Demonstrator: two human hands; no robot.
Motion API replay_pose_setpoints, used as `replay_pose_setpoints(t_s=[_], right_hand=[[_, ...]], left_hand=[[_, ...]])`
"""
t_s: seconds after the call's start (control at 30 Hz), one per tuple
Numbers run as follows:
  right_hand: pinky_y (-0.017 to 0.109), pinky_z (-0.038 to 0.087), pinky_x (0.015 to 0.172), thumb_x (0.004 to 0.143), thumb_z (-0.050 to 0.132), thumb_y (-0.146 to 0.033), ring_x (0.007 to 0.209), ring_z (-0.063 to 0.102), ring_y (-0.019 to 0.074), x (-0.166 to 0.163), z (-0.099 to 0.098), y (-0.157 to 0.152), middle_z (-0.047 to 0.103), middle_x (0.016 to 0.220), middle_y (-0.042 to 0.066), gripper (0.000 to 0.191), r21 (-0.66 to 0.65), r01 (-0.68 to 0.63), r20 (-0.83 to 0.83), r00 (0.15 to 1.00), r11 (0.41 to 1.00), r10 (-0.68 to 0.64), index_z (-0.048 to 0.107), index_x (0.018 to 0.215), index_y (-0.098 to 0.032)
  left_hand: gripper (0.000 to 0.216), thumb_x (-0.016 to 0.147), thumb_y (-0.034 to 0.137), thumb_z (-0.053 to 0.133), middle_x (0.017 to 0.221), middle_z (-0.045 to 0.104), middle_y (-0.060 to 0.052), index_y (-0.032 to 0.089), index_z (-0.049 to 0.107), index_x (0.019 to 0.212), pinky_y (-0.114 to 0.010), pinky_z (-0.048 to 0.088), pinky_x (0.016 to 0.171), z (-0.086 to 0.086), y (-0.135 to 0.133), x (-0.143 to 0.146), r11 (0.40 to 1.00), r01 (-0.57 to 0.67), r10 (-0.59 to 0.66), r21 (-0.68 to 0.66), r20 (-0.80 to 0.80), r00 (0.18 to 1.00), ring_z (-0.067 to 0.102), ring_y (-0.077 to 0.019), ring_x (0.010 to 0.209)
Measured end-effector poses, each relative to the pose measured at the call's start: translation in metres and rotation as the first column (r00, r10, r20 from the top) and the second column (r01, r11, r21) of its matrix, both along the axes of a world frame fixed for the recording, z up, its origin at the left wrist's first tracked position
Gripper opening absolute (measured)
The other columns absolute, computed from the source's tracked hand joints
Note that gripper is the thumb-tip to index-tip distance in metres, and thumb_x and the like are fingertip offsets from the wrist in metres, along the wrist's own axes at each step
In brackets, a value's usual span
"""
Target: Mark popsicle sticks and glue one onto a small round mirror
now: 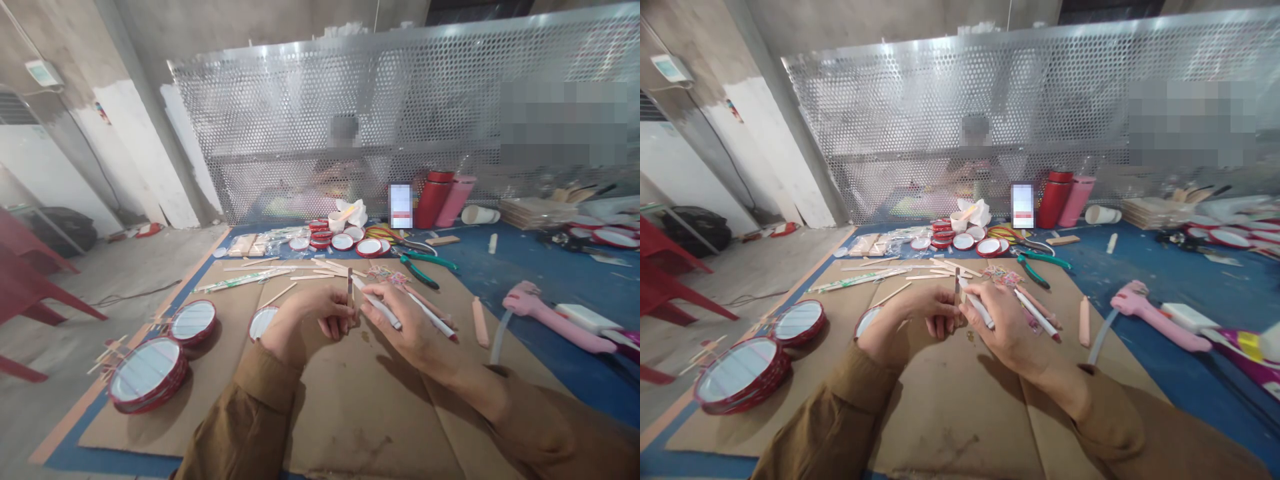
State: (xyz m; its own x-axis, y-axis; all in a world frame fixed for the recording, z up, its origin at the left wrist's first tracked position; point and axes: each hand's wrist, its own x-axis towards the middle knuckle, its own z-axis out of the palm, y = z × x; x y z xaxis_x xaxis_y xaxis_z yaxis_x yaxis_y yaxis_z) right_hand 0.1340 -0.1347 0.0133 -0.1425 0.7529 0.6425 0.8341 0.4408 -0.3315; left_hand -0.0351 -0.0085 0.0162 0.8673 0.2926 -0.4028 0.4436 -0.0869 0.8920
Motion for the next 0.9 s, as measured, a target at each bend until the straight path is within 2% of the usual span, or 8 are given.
replay_pose_setpoints(t_s=[0.2,0.37,0.9], right_hand=[[0.038,0.048,0.088,0.098,0.051,-0.031,0.103,0.064,0.0249,0.0015,0.0015,-0.0011,0.068,0.108,0.007,0.018,-0.014,0.007,0.002,1.000,1.000,-0.007,0.055,0.114,-0.023],[0.039,0.048,0.087,0.099,0.051,-0.031,0.102,0.064,0.0250,0.0006,0.0020,-0.0014,0.069,0.107,0.007,0.017,0.026,0.013,0.008,1.000,1.000,-0.013,0.056,0.112,-0.023],[0.039,0.050,0.082,0.099,0.050,-0.035,0.093,0.065,0.0241,-0.0021,0.0054,-0.0040,0.070,0.100,0.007,0.018,-0.029,-0.008,0.012,1.000,1.000,0.009,0.058,0.110,-0.023]], left_hand=[[0.031,0.084,0.046,0.064,0.064,0.063,0.000,0.016,0.061,0.080,-0.023,0.050,0.058,-0.0017,0.0011,-0.0004,1.000,0.016,-0.016,0.004,0.010,1.000,0.063,-0.0113,0.056],[0.028,0.084,0.043,0.064,0.065,0.064,-0.001,0.015,0.061,0.079,-0.025,0.051,0.059,-0.0006,0.0014,-0.0006,1.000,0.018,-0.018,0.000,0.002,1.000,0.063,-0.0124,0.057],[0.027,0.086,0.041,0.062,0.062,0.064,0.000,0.016,0.060,0.079,-0.023,0.051,0.058,0.0013,0.0002,-0.0018,1.000,0.014,-0.014,0.016,0.001,1.000,0.064,-0.0114,0.057]])
